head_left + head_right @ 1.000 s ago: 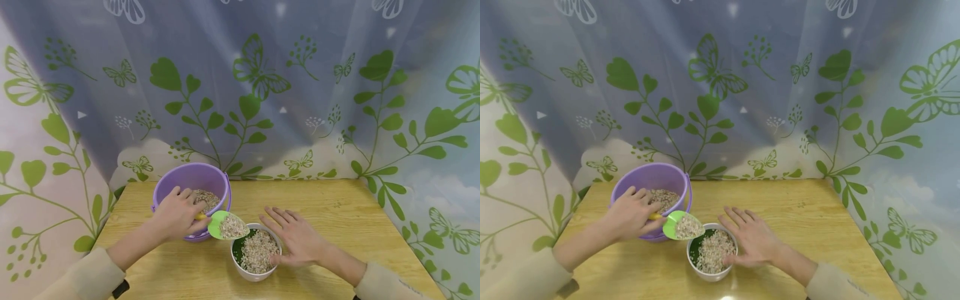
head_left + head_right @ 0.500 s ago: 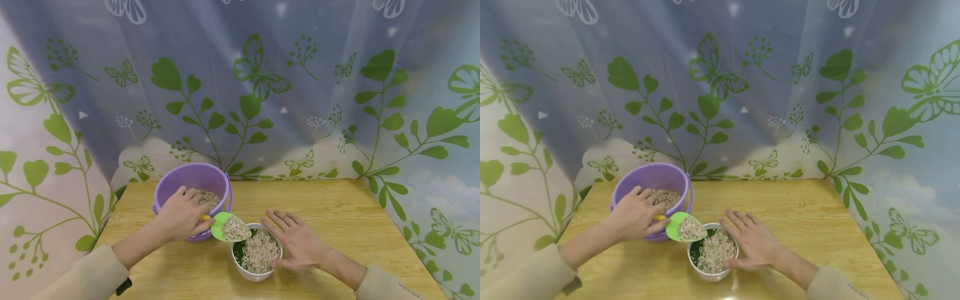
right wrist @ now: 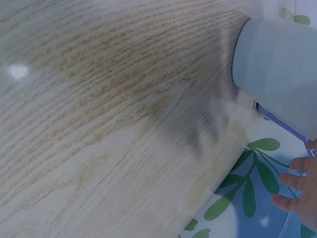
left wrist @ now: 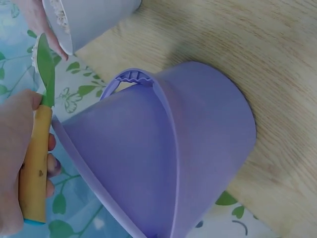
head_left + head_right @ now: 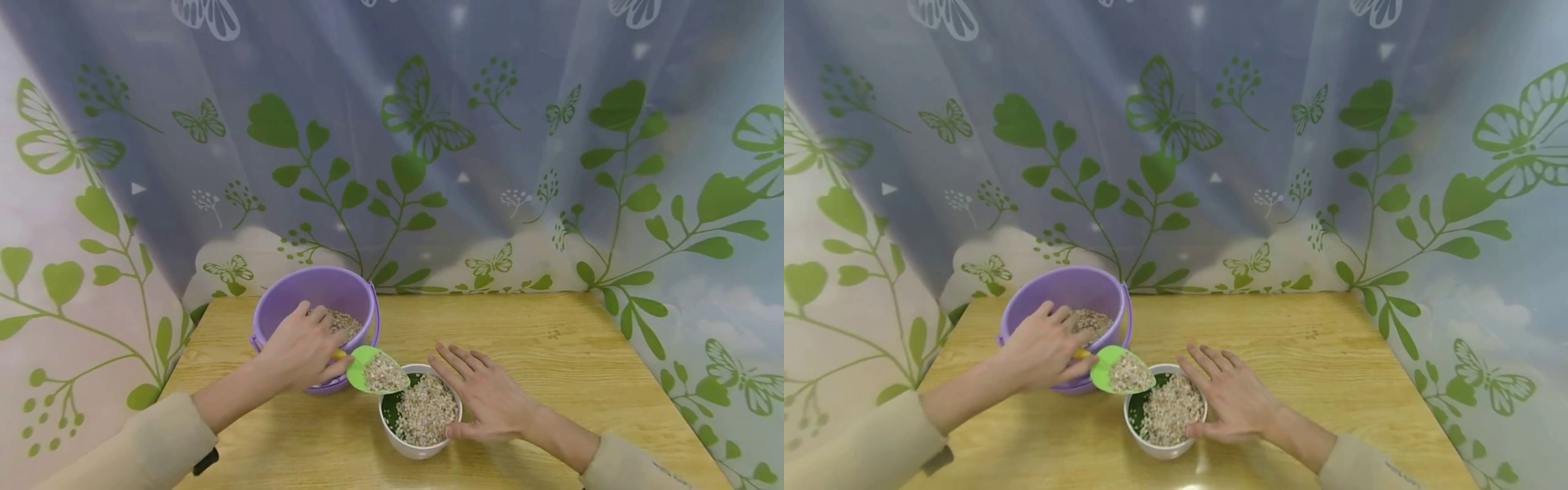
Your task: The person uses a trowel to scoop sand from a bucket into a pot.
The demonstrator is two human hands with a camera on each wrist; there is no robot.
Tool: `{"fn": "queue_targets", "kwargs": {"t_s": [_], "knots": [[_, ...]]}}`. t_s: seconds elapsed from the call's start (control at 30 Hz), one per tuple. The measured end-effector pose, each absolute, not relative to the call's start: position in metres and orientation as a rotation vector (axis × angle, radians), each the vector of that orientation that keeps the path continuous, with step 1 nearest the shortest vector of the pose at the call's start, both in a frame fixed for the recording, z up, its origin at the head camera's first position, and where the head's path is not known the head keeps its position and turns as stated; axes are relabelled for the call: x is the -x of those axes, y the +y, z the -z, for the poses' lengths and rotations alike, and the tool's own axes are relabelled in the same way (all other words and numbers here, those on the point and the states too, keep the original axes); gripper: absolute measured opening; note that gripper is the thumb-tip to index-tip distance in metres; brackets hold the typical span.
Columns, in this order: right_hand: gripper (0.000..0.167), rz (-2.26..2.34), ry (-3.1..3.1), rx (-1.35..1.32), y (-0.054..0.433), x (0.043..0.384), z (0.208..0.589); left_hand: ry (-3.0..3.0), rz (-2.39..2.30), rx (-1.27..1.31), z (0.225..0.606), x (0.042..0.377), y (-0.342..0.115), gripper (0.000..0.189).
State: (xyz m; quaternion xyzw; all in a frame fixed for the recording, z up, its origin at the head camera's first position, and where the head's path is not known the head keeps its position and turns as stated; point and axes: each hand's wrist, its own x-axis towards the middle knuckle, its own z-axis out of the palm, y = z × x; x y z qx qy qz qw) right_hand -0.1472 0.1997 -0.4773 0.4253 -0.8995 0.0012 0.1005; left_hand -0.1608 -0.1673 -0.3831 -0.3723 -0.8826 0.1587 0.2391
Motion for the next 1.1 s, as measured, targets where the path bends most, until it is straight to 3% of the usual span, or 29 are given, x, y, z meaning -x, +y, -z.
{"fn": "queue_targets", "kwargs": {"t_s": [1.1], "knots": [[0.112,0.002,-2.634,-1.259,0.199,0.148,0.479,-2.389,-0.623,1.053,0.377,0.162,-0.148,0.047]]}}
